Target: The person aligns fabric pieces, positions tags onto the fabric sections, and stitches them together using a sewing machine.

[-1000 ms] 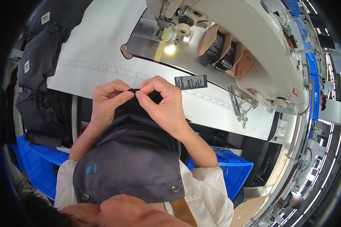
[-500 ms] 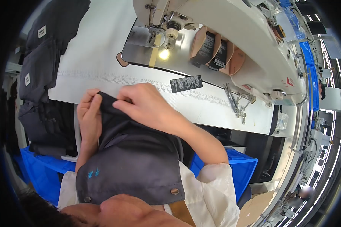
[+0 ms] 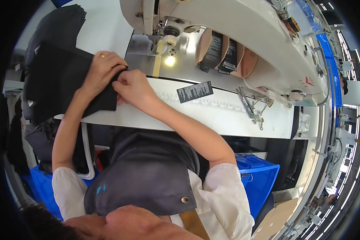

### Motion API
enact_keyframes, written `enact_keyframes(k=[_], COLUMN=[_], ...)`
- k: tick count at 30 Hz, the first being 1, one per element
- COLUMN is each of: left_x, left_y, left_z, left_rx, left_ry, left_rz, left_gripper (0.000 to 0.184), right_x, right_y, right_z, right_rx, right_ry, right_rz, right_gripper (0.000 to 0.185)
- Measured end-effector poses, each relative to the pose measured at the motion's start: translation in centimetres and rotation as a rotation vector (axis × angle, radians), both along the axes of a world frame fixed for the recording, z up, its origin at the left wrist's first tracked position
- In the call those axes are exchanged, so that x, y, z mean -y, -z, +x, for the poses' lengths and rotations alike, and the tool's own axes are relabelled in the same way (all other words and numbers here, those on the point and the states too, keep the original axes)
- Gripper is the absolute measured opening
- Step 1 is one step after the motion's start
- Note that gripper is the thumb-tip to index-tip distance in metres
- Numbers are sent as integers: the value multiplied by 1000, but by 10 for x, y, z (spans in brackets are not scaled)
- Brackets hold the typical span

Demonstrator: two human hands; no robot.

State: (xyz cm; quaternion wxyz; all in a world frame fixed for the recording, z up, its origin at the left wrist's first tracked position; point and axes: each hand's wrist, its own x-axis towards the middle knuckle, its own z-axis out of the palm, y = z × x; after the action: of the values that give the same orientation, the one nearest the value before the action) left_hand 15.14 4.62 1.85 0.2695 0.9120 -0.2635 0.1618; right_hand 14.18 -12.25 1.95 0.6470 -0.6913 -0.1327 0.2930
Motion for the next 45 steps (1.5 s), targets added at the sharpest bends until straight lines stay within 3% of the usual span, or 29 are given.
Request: enact_keyframes(k=[1, 4, 9, 13, 16, 22, 27, 30, 33, 36, 37, 40, 41, 45], left_x=[12, 24, 40, 50, 50, 50, 49, 53, 55, 56, 57, 57, 56, 51], left_y=[11, 12, 12, 17, 18, 15, 14, -2, -2, -2, -2, 3, 5, 7], left_z=[9, 26, 34, 41, 42, 44, 57, 58, 64, 65, 65, 64, 64, 68], left_rx=[-127, -255, -291, -256, -252, -263, -168, -419, -397, -382, -380, -339, -349, -369], left_ry=[45, 76, 123, 140, 132, 54, 6, -108, -141, -160, -167, -175, -171, -159], left_rz=[-162, -294, -327, -341, -326, -404, -345, -341, -276, -249, -245, -306, -318, -355], left_gripper=[6, 11, 14, 13, 13, 12, 8, 8, 10, 12, 12, 13, 13, 14], right_x=[11, 45, 80, 73, 70, 72, 67, 66, 65, 70, 70, 68, 67, 67], right_y=[-3, -11, -14, -7, -12, -8, -21, -20, -17, -6, -10, 3, 10, 21], right_z=[-1, -2, 26, 54, 60, 74, 95, 99, 96, 81, 79, 57, 50, 44], right_rx=[46, 99, 204, 520, 395, -16, -80, -120, -45, 605, 733, 1368, 1433, 1486], right_ry=[-9, 3, 192, 50, -61, 53, -36, -42, -41, 28, -65, 66, 62, 92], right_rz=[-56, -142, -218, -357, -476, -298, -315, -317, -408, -606, -844, -520, -631, -706], right_gripper=[22, 20, 19, 22, 16, 14, 17, 18, 21, 21, 15, 17, 27, 26])
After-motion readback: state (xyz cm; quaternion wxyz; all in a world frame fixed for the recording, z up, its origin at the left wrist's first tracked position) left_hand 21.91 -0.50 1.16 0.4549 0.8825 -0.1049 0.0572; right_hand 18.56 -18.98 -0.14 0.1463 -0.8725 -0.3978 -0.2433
